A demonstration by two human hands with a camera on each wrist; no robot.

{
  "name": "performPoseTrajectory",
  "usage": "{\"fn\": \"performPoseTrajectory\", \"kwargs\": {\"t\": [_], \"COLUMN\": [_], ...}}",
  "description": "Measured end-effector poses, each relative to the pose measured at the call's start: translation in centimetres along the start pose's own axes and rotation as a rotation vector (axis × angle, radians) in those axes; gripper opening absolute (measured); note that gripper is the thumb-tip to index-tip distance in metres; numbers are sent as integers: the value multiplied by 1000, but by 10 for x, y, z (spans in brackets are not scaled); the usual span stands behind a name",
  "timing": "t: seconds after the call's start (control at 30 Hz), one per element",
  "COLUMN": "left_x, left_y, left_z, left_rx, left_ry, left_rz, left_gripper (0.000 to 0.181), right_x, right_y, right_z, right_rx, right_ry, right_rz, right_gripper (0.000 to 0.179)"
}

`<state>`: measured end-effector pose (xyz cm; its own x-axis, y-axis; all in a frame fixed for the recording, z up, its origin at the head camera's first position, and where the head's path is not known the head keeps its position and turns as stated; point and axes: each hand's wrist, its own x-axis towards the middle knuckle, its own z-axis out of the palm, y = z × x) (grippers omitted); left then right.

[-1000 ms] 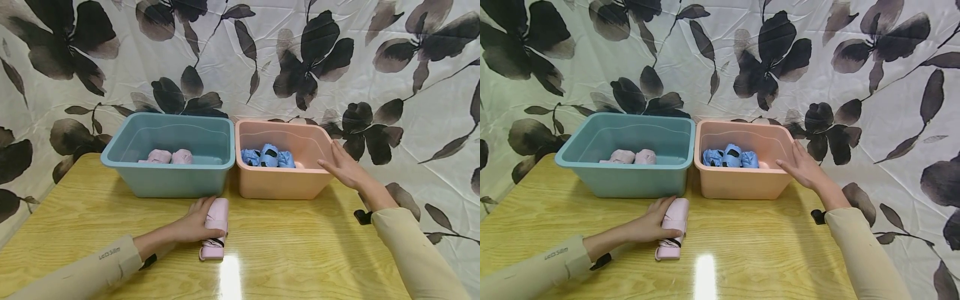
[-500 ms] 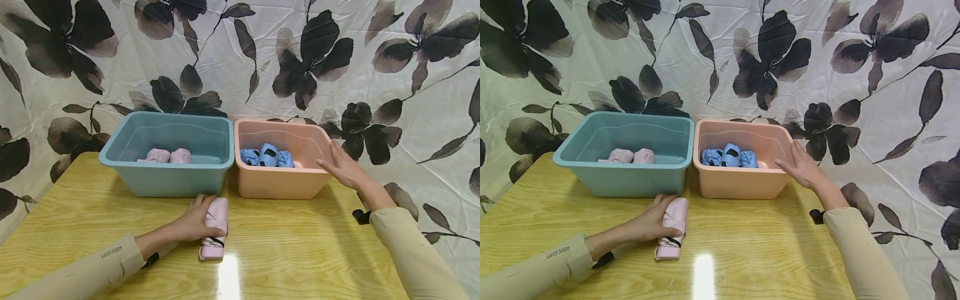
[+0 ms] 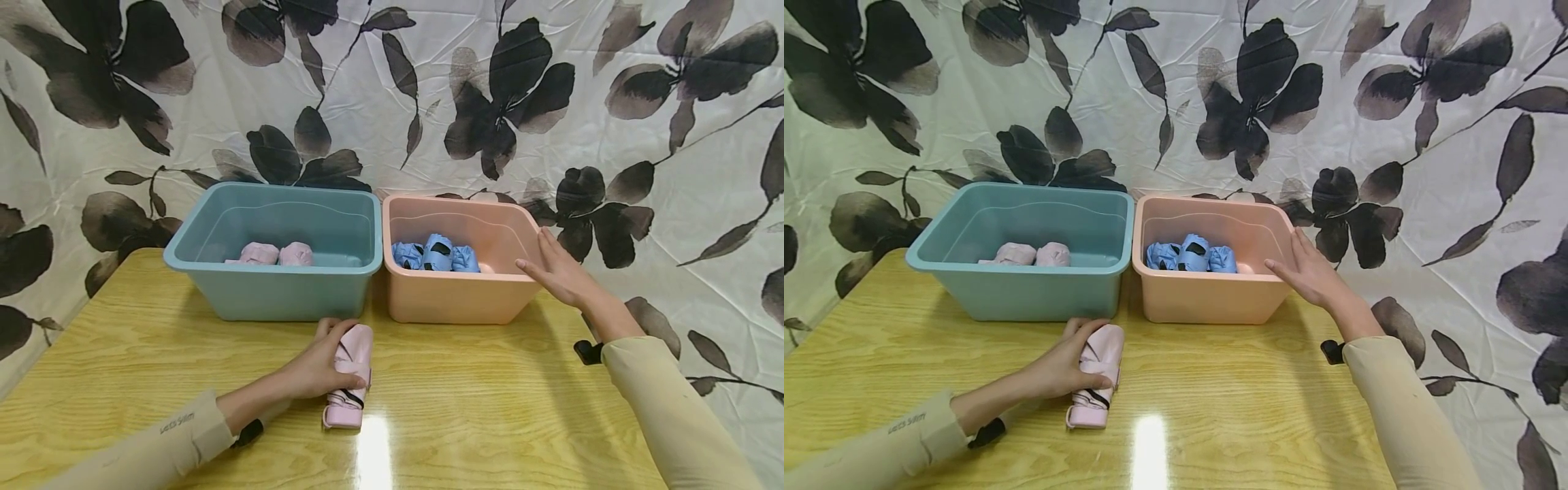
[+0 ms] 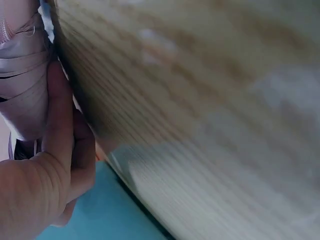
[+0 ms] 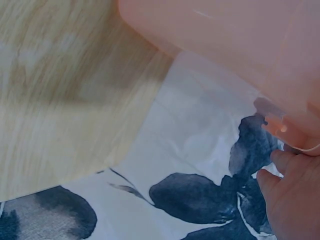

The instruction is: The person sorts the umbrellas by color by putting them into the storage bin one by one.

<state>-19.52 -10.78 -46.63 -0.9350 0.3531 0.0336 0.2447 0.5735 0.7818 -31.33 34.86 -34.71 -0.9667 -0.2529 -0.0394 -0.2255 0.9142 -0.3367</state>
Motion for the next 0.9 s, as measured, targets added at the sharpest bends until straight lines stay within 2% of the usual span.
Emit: {"fn": "performPoseTrajectory", "kwargs": {"t": [0.2,0.47,0.63,0.9], "left_x": [-5,-14,-19,-19], "left_y": [2,4,10,31], "left_z": [-1,-1,-4,-16], "left_rx": [-57,-88,-142,-296], "left_ry": [19,52,112,226], "left_rz": [23,56,83,137], "left_gripper": [98,94,93,91], "right_x": [-1,-1,0,1], "right_y": [-1,-1,-1,0], "right_z": [-2,0,0,0], "right_rx": [-5,1,1,-5], "right_ry": [-8,4,6,6], "right_rz": [0,4,5,-1], "right_gripper": [98,99,99,98]}}
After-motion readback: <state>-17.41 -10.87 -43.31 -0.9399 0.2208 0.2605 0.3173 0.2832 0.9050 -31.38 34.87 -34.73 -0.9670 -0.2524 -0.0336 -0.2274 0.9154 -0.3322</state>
